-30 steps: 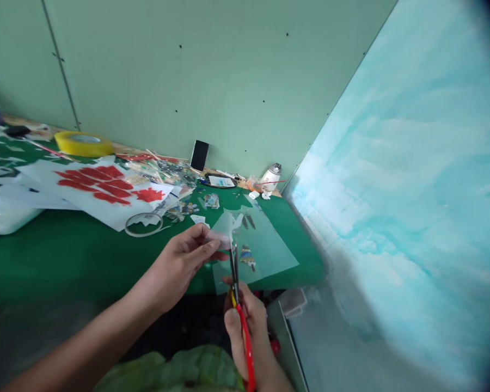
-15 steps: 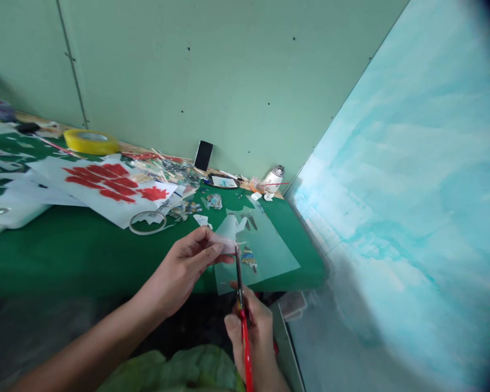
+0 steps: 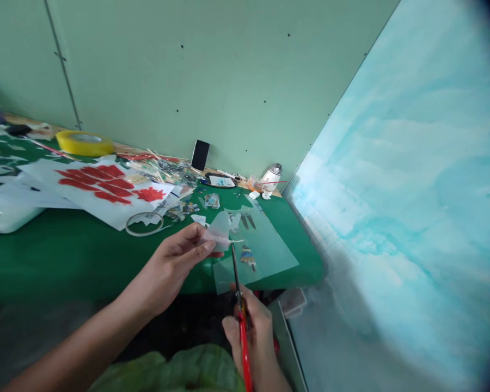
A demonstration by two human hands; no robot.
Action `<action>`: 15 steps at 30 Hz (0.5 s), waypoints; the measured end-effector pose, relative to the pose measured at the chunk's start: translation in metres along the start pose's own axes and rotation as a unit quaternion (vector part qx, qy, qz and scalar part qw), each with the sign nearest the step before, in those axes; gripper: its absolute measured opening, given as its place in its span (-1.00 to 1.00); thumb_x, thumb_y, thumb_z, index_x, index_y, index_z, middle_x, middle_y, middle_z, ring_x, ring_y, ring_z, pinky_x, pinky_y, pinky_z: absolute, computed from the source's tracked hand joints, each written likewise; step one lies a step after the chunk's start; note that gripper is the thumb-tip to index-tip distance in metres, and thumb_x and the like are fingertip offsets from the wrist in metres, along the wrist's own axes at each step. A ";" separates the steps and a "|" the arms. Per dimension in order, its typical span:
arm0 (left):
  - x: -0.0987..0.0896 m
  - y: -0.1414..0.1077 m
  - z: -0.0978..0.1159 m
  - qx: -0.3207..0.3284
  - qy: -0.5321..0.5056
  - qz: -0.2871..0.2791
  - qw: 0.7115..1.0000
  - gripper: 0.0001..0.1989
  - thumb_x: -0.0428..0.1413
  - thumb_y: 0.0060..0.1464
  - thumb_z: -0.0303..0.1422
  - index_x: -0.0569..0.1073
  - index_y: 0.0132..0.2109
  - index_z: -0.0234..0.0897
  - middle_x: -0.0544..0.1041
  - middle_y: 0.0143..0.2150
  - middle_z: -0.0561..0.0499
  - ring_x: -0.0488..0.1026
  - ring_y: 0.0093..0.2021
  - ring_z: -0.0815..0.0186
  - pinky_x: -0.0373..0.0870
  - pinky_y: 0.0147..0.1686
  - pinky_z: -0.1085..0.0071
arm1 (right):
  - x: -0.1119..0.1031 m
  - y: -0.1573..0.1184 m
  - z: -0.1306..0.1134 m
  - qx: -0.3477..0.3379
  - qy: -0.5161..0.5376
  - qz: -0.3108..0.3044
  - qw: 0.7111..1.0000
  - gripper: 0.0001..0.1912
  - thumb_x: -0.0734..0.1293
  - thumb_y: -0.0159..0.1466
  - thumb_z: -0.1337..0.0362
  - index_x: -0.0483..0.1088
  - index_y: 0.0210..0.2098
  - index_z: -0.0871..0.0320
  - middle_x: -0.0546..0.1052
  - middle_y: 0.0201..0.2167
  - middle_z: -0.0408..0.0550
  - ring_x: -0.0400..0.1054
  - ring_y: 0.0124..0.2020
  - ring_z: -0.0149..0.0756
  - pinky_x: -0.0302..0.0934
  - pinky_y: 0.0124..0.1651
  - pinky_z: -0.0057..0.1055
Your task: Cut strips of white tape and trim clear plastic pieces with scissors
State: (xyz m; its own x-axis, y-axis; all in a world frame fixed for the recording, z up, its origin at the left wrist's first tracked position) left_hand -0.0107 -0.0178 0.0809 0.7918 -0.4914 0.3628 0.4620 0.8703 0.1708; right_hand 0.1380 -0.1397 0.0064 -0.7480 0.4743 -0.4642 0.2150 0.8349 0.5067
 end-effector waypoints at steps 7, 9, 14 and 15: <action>0.010 -0.003 -0.003 -0.010 -0.023 -0.002 1.000 -0.89 0.24 0.11 -0.35 0.50 -0.36 -0.24 0.54 -0.30 0.03 0.49 -0.18 0.27 0.43 -0.09 0.38 | 0.001 0.005 -0.001 -0.020 -0.003 0.037 0.999 -0.51 0.38 0.22 0.08 0.43 0.07 0.20 0.60 -0.25 0.12 0.51 -0.30 -0.09 0.43 -0.25 -0.26; 0.011 -0.004 -0.005 -0.014 -0.030 0.002 0.999 -0.89 0.24 0.11 -0.36 0.50 -0.36 -0.25 0.55 -0.29 0.02 0.49 -0.21 0.29 0.43 -0.11 0.40 | 0.001 0.004 0.000 -0.026 -0.015 0.043 0.999 -0.52 0.37 0.23 0.08 0.42 0.08 0.20 0.60 -0.26 0.12 0.51 -0.29 -0.06 0.43 -0.26 -0.24; 0.016 -0.006 -0.009 -0.016 -0.054 0.000 0.998 -0.90 0.23 0.11 -0.37 0.48 -0.36 -0.25 0.56 -0.29 0.02 0.50 -0.17 0.26 0.44 -0.10 0.37 | 0.003 0.002 0.003 -0.028 -0.029 0.046 0.998 -0.52 0.37 0.23 0.11 0.41 0.09 0.18 0.60 -0.28 0.12 0.53 -0.28 -0.03 0.43 -0.25 -0.22; 0.018 -0.006 -0.009 -0.015 -0.058 0.002 0.998 -0.89 0.23 0.11 -0.37 0.48 -0.36 -0.25 0.56 -0.30 0.02 0.50 -0.17 0.26 0.44 -0.11 0.37 | 0.003 0.001 0.003 -0.030 -0.029 0.046 0.998 -0.52 0.37 0.23 0.11 0.41 0.09 0.18 0.60 -0.28 0.13 0.53 -0.28 -0.03 0.43 -0.25 -0.22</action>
State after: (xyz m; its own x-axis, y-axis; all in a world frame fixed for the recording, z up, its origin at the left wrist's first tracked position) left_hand 0.0040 -0.0323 0.0777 0.7425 -0.4800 0.4672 0.4727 0.8697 0.1421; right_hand 0.1377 -0.1362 0.0037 -0.6887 0.5657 -0.4535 0.2431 0.7694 0.5906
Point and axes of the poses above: each hand's wrist, its own y-axis towards the middle knuckle, its own x-axis out of the palm, z = x × y, the point moved 2 cm from there along y, towards the middle knuckle
